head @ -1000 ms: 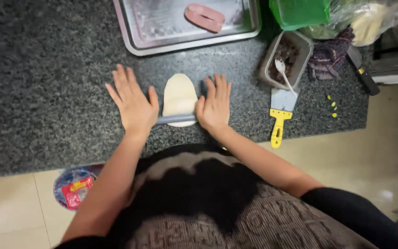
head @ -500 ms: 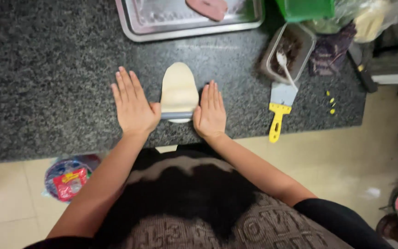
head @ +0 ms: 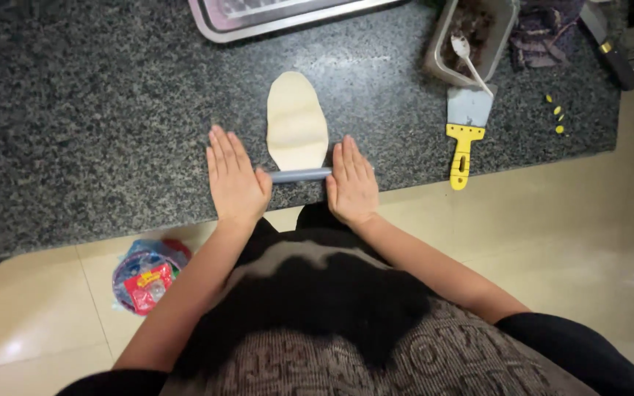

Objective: Rolling out dough, adding fillings like cheese or sausage, and shaping bread rolls for baking.

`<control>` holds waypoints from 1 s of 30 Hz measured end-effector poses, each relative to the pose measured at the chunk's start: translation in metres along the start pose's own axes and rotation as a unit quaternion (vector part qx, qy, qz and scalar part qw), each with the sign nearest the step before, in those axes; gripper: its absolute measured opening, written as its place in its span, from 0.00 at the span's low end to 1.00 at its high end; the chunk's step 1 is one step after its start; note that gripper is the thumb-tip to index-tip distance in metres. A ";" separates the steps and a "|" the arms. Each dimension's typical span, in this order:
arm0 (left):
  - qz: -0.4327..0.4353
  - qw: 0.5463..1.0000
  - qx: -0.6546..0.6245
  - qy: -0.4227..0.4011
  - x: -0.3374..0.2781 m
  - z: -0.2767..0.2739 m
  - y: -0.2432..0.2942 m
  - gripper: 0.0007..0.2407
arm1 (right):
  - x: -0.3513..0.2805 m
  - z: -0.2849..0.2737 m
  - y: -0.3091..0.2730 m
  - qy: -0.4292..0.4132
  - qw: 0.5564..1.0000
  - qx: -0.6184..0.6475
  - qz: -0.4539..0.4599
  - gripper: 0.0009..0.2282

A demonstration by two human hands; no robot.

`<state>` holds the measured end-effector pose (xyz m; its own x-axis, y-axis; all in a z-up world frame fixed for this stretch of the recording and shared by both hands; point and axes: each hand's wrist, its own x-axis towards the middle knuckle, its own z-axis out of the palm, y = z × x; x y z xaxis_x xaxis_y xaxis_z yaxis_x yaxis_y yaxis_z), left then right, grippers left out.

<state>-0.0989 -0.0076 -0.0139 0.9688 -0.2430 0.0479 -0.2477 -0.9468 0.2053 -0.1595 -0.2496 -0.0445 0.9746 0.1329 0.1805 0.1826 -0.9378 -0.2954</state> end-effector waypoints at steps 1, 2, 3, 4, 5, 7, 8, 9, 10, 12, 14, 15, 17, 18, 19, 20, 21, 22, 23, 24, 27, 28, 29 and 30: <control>0.002 1.000 0.010 -0.006 -0.003 0.000 0.000 0.34 | -0.002 0.003 0.001 -0.002 1.000 -0.003 0.004 0.28; 0.000 1.000 0.013 -0.006 -0.007 -0.002 0.001 0.34 | -0.007 0.000 0.001 -0.002 1.000 -0.001 0.003 0.28; 0.006 1.000 0.007 -0.005 -0.011 -0.003 0.003 0.34 | -0.012 -0.002 0.000 -0.004 1.000 0.007 0.000 0.28; 0.016 1.000 0.001 -0.003 -0.013 -0.005 0.001 0.33 | -0.015 -0.002 -0.002 -0.005 1.000 0.016 0.001 0.28; 0.017 1.000 0.005 -0.002 -0.013 -0.007 -0.001 0.33 | -0.012 -0.005 -0.005 -0.002 1.000 0.019 0.001 0.28; 0.008 1.000 0.001 -0.009 -0.009 -0.005 0.001 0.34 | -0.007 -0.013 -0.002 -0.019 0.999 0.047 0.008 0.27; 0.007 1.000 0.002 -0.011 -0.004 -0.007 0.001 0.34 | 0.000 -0.017 -0.002 -0.021 0.999 0.049 0.009 0.27; 0.002 1.000 0.004 -0.009 0.002 -0.009 0.000 0.34 | 0.007 -0.021 -0.003 -0.044 0.996 0.071 0.020 0.27; -0.004 1.000 0.005 -0.004 0.010 -0.009 0.001 0.34 | 0.017 -0.025 -0.001 -0.066 0.993 0.090 0.030 0.26; -0.019 1.000 -0.005 -0.018 0.027 -0.010 0.000 0.35 | 0.034 -0.027 0.000 -0.070 0.993 0.090 0.033 0.26; -0.035 0.999 -0.014 -0.032 0.042 -0.015 0.002 0.37 | 0.049 -0.029 0.003 -0.074 0.992 0.091 0.036 0.26; -0.051 0.997 -0.019 -0.058 0.050 -0.020 0.004 0.38 | 0.056 -0.029 0.005 -0.077 0.993 0.080 0.034 0.28; -0.066 0.994 -0.022 -0.082 0.067 -0.027 0.002 0.39 | 0.074 -0.027 0.008 -0.078 0.994 0.069 0.032 0.29; -0.071 0.994 -0.028 -0.080 0.074 -0.026 0.002 0.39 | 0.082 -0.026 0.012 -0.089 0.993 0.063 0.034 0.30; -0.077 0.993 -0.035 -0.078 0.081 -0.026 0.001 0.39 | 0.090 -0.025 0.017 -0.101 0.992 0.058 0.036 0.31; -0.075 0.993 -0.036 -0.078 0.086 -0.028 0.001 0.39 | 0.097 -0.024 0.017 -0.101 0.993 0.057 0.037 0.31; -0.077 0.993 -0.045 -0.071 0.091 -0.031 0.000 0.39 | 0.104 -0.024 0.017 -0.108 0.992 0.054 0.039 0.32; -0.078 0.994 -0.055 -0.061 0.098 -0.034 0.000 0.40 | 0.114 -0.023 0.018 -0.112 0.992 0.051 0.040 0.33; -0.076 0.994 -0.056 -0.059 0.101 -0.034 0.001 0.40 | 0.122 -0.026 0.020 -0.110 0.992 0.049 0.041 0.33; -0.079 0.993 -0.059 -0.063 0.102 -0.035 0.001 0.40 | 0.129 -0.028 0.020 -0.112 0.992 0.047 0.038 0.33; -0.065 0.994 -0.062 -0.055 0.094 -0.031 -0.002 0.39 | 0.122 -0.031 0.014 -0.108 0.993 0.037 0.030 0.34; -0.045 0.996 -0.063 -0.033 0.096 -0.027 -0.002 0.38 | 0.120 -0.032 0.015 -0.095 0.995 0.024 0.023 0.34; -0.042 0.996 -0.065 -0.033 0.086 -0.030 0.003 0.38 | 0.108 -0.029 0.015 -0.094 0.995 0.021 0.026 0.34; -0.030 0.998 -0.049 -0.037 0.081 -0.033 0.005 0.37 | 0.101 -0.025 0.015 -0.073 0.997 0.011 0.022 0.33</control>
<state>-0.0215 -0.0249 0.0232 0.9781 -0.2048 -0.0380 -0.1843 -0.9358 0.3005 -0.0620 -0.2588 -0.0073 0.9899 0.1392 0.0284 0.1409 -0.9365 -0.3211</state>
